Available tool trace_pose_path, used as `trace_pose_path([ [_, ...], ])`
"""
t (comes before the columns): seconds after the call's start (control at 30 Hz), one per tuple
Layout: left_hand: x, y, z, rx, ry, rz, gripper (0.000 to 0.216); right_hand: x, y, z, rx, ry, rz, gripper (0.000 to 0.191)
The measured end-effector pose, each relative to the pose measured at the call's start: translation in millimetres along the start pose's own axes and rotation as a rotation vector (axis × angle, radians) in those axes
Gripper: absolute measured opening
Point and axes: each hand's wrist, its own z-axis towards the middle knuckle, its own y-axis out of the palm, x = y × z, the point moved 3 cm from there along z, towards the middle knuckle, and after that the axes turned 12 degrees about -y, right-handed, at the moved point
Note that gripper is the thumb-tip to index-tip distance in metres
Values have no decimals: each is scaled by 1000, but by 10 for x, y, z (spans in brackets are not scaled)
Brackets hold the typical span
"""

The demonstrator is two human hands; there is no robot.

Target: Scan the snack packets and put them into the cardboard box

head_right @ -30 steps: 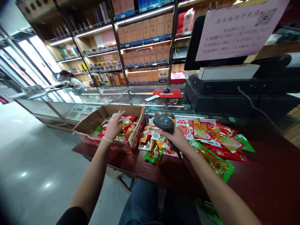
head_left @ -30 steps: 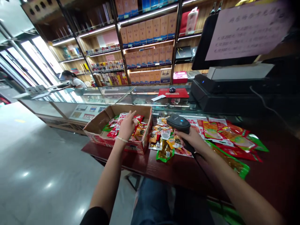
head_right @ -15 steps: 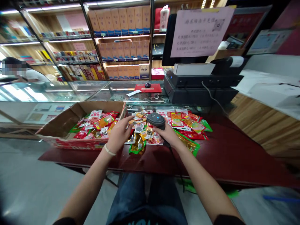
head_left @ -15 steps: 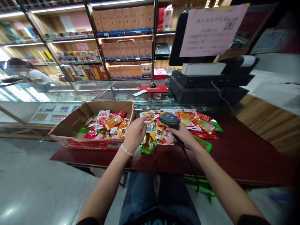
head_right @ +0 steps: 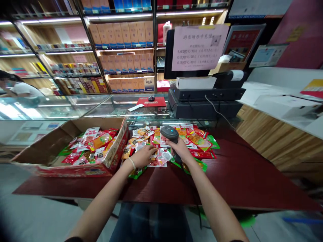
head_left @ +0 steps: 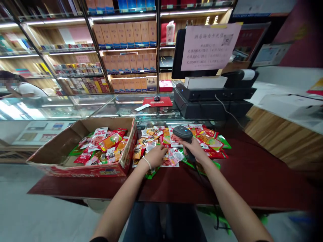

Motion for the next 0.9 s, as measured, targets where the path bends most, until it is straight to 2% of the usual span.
trace_pose_path([
  [0.07,-22,-86,58,-12,-56,-138,40,28,3,-10,19,18,11,30],
  [0.13,-81,-171,118,85,-177,-417,25,49,7,-40,26,42,23,33],
  [0.23,-221,-203,152,306,-363,-1101,26,72,7,-96,33,66,47,37],
  [0.33,-282,-135,138,342,-403,-1741,27,101,20,-142,32,89,46,37],
  [0.4,-286,-107,115,338,-411,-1972,22,120,49,-169,15,99,35,36],
  [0.57,-299,-72,87,377,-460,-2167,16,94,179,-245,-81,117,-29,33],
  [0.73,-333,-48,108,387,-451,-2166,19,-4,285,-297,-199,123,-80,32],
  [0.9,-347,-46,107,390,-422,-2150,18,2,289,-314,-238,120,-83,35],
])
